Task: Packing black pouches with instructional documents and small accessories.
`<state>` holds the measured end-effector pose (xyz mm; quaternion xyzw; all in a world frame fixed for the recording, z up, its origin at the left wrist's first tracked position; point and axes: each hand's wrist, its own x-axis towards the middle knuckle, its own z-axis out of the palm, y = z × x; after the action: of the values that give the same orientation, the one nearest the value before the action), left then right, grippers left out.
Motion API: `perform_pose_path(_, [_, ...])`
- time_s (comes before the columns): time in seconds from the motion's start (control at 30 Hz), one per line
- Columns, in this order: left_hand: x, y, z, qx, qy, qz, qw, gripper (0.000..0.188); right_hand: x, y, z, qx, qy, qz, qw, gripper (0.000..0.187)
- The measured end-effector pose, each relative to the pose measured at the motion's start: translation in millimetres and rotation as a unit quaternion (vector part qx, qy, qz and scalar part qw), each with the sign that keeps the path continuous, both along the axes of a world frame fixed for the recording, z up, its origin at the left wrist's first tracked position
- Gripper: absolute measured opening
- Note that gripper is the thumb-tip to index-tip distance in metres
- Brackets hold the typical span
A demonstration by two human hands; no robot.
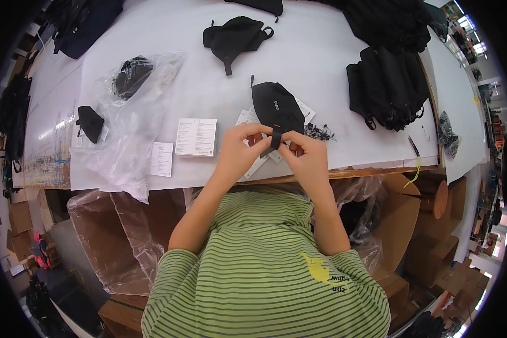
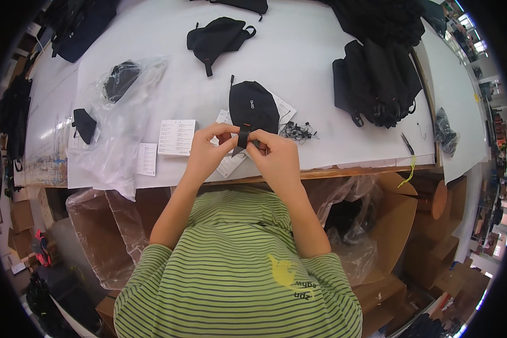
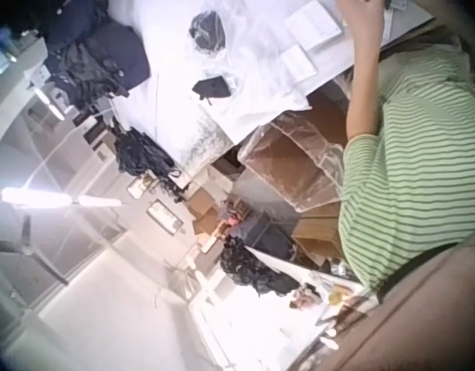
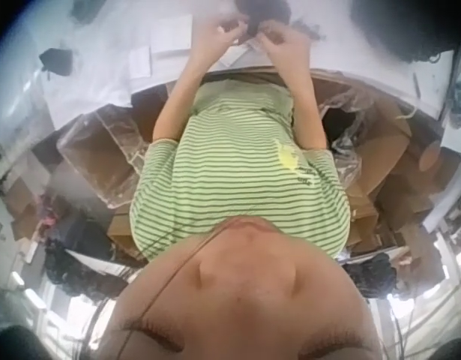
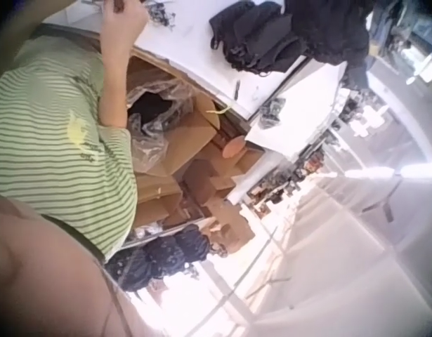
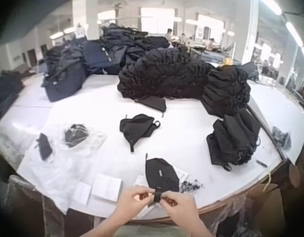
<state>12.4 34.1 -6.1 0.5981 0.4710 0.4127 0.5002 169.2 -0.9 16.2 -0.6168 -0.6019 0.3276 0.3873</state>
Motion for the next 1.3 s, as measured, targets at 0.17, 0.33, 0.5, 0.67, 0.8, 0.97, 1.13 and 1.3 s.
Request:
perform_pose_path(0.17, [-3.5,-4.0,-11.6,0.088,-0.037,0.043,0.994,0.010,1.0,-2.3,-0.9,-0.034,0.065,0.015,0.997,0.013])
perform_pose_path(0.33, [-11.1,-11.8,5.1,-0.002,-0.168,0.113,0.979,0.009,23.4,-4.7,0.2,-0.060,0.380,-0.007,0.923,0.016])
perform_pose_path(0.5, [-15.1,-23.2,19.5,-0.078,-0.275,0.024,0.958,0.012,26.2,-5.7,1.8,-0.049,0.451,0.033,0.891,0.010])
perform_pose_path(0.67, [-5.3,-30.7,30.3,-0.070,-0.186,-0.001,0.980,0.009,15.0,-5.6,-1.3,-0.043,0.462,0.065,0.883,0.010])
perform_pose_path(0.8, [-7.1,-33.4,27.1,-0.036,-0.117,-0.019,0.992,0.008,10.1,-6.2,-2.1,-0.050,0.447,0.075,0.890,0.013])
perform_pose_path(0.97, [-3.7,-34.0,31.7,-0.020,-0.088,-0.023,0.996,0.007,5.3,-8.8,-4.9,-0.066,0.391,0.022,0.918,0.014])
perform_pose_path(1.13, [-2.9,-35.7,31.7,-0.023,-0.047,-0.018,0.998,0.004,1.3,-11.9,-5.6,-0.078,0.391,0.019,0.917,0.015])
perform_pose_path(1.3, [-2.9,-36.0,34.6,-0.028,-0.029,-0.019,0.999,0.006,2.4,-11.4,-8.0,-0.083,0.394,0.031,0.915,0.016])
